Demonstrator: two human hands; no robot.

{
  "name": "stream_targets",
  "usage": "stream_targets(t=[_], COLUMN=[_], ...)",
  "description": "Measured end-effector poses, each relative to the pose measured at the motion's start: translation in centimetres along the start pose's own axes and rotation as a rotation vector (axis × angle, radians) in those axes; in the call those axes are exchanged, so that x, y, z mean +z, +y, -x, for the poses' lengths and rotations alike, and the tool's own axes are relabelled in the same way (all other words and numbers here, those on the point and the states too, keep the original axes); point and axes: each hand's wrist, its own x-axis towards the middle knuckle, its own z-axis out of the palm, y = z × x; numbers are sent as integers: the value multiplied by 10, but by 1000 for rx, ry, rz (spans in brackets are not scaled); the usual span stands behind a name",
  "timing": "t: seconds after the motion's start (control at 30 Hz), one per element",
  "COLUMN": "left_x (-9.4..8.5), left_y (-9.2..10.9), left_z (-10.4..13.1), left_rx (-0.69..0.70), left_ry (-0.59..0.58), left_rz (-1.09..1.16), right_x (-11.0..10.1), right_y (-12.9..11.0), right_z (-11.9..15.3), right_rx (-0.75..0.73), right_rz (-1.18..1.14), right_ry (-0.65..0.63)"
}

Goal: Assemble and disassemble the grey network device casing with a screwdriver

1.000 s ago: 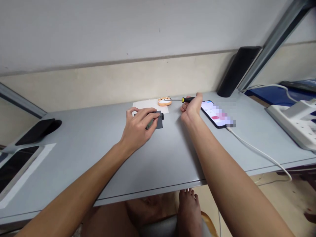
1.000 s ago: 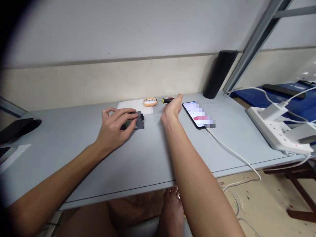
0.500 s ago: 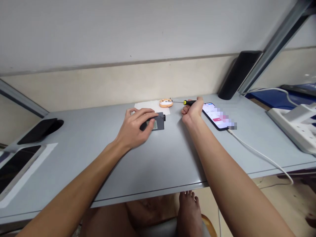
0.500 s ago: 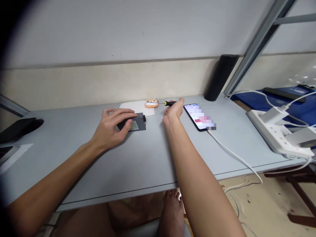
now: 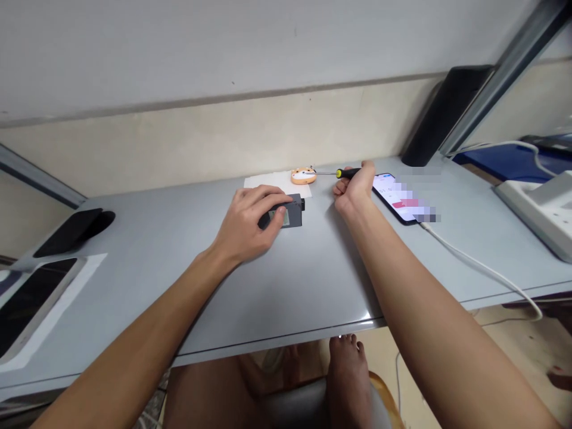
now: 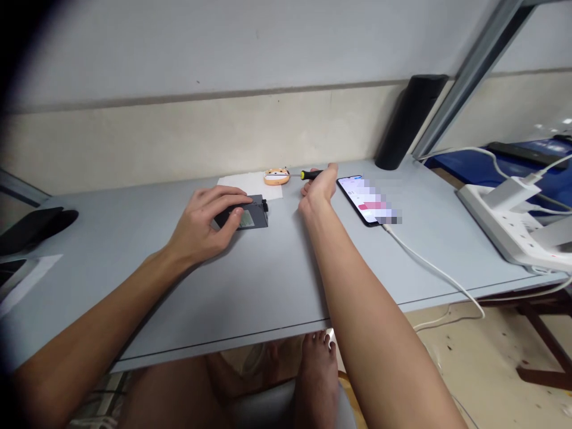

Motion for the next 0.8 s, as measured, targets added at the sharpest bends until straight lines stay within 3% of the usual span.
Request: stream_targets(t=[0.17, 0.37, 0.47, 0.6, 0.67, 0.8], left_x=[-1, -19, -32, -44, -48, -52], left_y=[0, -6, -15, -29, -35, -39], left_z=[0, -4, -7, -8, -7, -6], left_rx=[-8, -41, -114, -311, -394, -450], left_ry=[-2, -127, -175, -117, -211, -557], left_rz=[17, 86, 101, 163, 292, 446], right_x=[-1, 3, 6, 9, 10, 9], right_y=[2, 4, 8, 18, 24, 34], right_z=[-2, 2, 6, 8, 8, 12], right_rx=[-27, -55, -150, -301, -353, -387], right_rz=[30, 157, 240, 325, 367, 431], right_ry=[-15, -33, -116, -296, -368, -486])
